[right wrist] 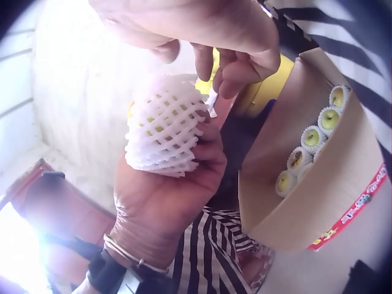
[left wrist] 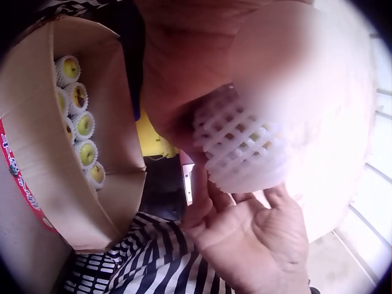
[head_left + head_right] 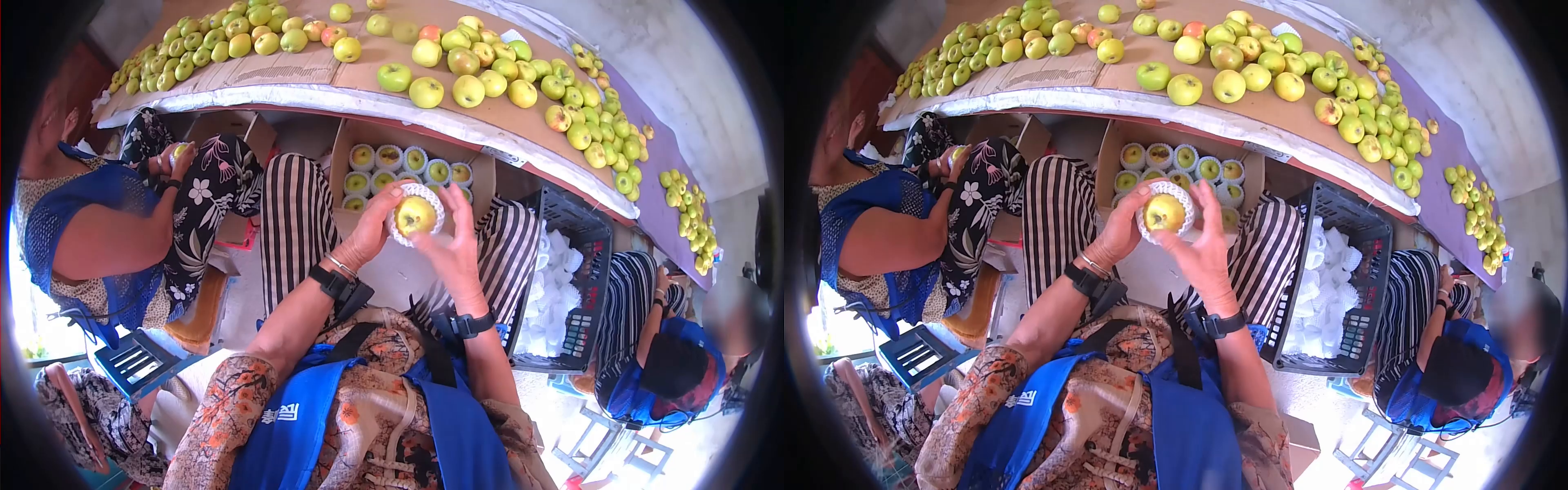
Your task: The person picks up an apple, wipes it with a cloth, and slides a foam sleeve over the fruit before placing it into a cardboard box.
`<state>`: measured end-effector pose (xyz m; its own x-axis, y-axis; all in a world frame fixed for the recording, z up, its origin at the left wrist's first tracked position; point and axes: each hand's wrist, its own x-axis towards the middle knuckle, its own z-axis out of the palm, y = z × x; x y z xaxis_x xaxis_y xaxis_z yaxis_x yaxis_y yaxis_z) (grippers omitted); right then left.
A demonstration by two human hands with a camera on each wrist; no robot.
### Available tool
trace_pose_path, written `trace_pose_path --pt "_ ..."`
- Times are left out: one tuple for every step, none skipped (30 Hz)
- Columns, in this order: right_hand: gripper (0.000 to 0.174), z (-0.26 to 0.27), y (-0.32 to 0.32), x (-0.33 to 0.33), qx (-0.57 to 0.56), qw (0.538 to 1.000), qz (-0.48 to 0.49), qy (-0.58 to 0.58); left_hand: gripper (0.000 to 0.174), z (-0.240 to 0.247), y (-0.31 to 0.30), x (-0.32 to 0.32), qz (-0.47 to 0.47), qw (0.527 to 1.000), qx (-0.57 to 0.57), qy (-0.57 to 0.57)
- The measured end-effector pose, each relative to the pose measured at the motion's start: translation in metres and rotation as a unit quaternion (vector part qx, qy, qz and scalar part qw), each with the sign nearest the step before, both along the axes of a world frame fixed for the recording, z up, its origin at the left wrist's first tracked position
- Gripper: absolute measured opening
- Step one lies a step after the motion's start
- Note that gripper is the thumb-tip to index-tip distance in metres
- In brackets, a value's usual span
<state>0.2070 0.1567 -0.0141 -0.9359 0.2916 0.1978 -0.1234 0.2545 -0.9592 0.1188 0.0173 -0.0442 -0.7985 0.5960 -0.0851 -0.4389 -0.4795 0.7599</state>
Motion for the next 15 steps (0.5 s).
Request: trace_pose_path --pt "0.095 0.008 -0.005 0.001 0.085 0.996 0.001 0.011 0.049 0.000 0.000 0.000 -0.004 1.000 -0.002 0.000" --pt "0.099 0.016 -0.009 0.003 0.170 0.985 0.002 0.023 0.051 0.000 0.000 0.001 -0.008 1.000 -0.004 0.001" --pt "0.107 0.021 -0.010 0.003 0.251 0.968 0.003 0.003 0.053 0.000 0.001 0.001 -0.013 1.000 -0.006 0.003" --pt "0.107 0.019 -0.011 0.002 0.275 0.961 -0.003 0.001 0.055 0.001 0.001 0.002 -0.013 1.000 -0.009 0.007" --pt "0.107 0.016 -0.012 0.000 0.300 0.954 -0.009 -0.001 0.056 0.002 0.001 0.002 -0.013 1.000 -0.012 0.012" --pt "0.107 0.015 -0.013 -0.002 0.324 0.946 -0.014 -0.003 0.058 0.002 0.000 0.002 -0.012 1.000 -0.014 0.016" --pt "0.106 0.016 -0.013 -0.003 0.300 0.954 -0.023 -0.004 0.057 0.003 -0.001 0.001 -0.013 1.000 -0.006 0.010" --pt "0.105 0.016 -0.014 -0.003 0.275 0.961 -0.032 -0.006 0.057 0.002 -0.002 0.001 -0.014 1.000 0.001 0.004" --pt "0.105 0.017 -0.015 -0.003 0.251 0.967 -0.041 -0.008 0.056 0.001 -0.003 0.000 -0.016 1.000 0.009 -0.003" --pt "0.104 0.014 -0.013 -0.004 0.212 0.977 -0.038 0.000 0.055 0.000 -0.003 0.000 -0.012 1.000 0.008 -0.003" --pt "0.103 0.008 -0.010 -0.006 0.173 0.984 -0.036 0.008 0.054 -0.002 -0.003 -0.001 -0.008 1.000 0.007 -0.003" --pt "0.102 0.006 -0.008 -0.007 0.134 0.990 -0.033 0.015 0.053 -0.003 -0.003 -0.001 -0.004 1.000 0.007 -0.003" --pt "0.102 0.007 -0.008 -0.006 0.114 0.993 -0.034 0.010 0.051 -0.005 -0.003 -0.001 0.002 1.000 -0.003 -0.006" --pt "0.102 0.009 -0.008 -0.005 0.095 0.995 -0.035 0.005 0.050 -0.006 -0.002 0.001 0.008 1.000 -0.011 -0.008" --pt "0.102 0.011 -0.008 -0.004 0.077 0.996 -0.037 0.001 0.048 -0.007 0.000 0.002 0.012 1.000 -0.019 -0.010"
